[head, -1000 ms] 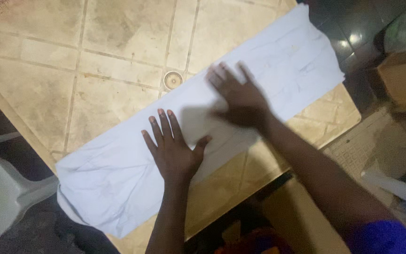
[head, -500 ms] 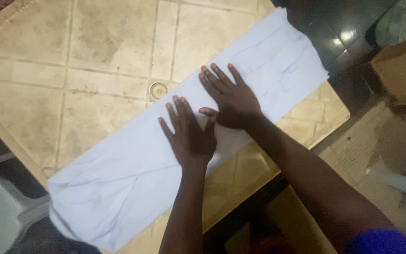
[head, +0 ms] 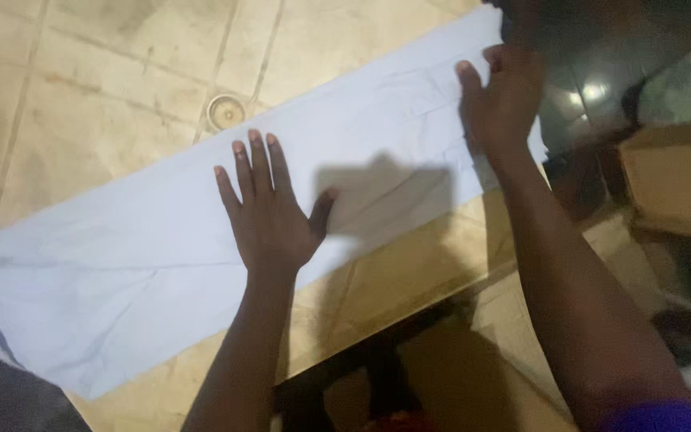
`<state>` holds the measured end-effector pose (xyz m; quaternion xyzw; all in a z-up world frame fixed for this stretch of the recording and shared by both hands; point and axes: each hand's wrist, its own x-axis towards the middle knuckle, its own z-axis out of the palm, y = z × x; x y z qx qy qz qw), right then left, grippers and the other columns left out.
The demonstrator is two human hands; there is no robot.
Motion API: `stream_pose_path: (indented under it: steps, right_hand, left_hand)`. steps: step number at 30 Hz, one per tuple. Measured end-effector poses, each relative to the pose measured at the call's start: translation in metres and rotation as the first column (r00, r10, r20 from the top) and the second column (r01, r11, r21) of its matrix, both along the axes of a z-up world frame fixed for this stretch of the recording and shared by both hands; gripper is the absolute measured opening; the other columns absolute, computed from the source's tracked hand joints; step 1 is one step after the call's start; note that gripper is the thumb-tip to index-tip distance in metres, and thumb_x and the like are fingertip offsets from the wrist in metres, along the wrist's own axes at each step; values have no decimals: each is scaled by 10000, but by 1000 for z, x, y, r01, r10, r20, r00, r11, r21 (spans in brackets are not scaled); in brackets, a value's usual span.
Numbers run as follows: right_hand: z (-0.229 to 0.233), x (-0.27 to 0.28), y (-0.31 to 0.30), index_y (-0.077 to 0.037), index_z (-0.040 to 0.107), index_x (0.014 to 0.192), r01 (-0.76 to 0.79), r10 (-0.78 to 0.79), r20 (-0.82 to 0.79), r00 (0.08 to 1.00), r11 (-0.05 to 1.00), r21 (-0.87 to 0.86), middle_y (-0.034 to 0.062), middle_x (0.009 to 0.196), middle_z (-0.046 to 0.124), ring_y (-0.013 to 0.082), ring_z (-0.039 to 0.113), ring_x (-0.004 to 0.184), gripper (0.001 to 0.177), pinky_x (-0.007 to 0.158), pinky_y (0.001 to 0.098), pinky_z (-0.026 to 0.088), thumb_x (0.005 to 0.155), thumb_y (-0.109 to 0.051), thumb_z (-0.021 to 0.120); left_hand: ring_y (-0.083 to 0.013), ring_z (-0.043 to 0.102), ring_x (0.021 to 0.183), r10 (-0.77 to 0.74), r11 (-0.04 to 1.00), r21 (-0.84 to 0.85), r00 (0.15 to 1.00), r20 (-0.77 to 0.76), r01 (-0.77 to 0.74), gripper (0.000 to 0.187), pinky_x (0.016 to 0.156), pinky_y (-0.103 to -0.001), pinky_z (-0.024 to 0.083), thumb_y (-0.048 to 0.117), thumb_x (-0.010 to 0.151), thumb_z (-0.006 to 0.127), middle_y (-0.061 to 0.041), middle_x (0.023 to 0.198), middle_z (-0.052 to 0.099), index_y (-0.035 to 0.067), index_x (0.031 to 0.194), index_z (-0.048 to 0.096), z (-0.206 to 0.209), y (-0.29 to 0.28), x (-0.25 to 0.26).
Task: The person folds a white shirt on a table, smoothing the fabric, folding the sleeves inward, and then folding the body of the shirt into a square.
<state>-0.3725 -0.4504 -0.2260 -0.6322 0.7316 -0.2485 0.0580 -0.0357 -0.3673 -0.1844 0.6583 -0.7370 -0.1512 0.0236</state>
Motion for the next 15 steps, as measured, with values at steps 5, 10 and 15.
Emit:
stream_pose_path:
  steps: [5,10,15]
  right_hand:
    - [3,-7,-11,-28,652,1097,146,-186,352,917,980,137,126,1040,662,207,639,937,229,825,370,527,973,-165,788]
    - [10,-6,-13,-22,627,1058,125,-161,281,946,982,142,115,1022,650,201,634,924,167,795,366,515,1007,-122,751]
    - [25,3,-13,-19,597,1154,179,-218,195,956,964,199,157,1099,625,244,616,971,220,863,442,515,1013,-137,717]
  left_hand:
    - [-370,85,1575,6,1000,14,999,33,-6,1052,1235,-601,-1,790,952,350,-230,1691,173,-15,1611,198,8,-6,-4]
    - [-364,101,1566,15,1000,14,1000,21,-16,1055,1231,-606,16,797,937,351,-222,1680,180,-5,1607,211,6,-5,-5]
    - [-360,120,1584,20,1000,12,999,35,-20,1045,1255,-607,35,806,956,320,-215,1691,196,-4,1610,228,5,-3,-4]
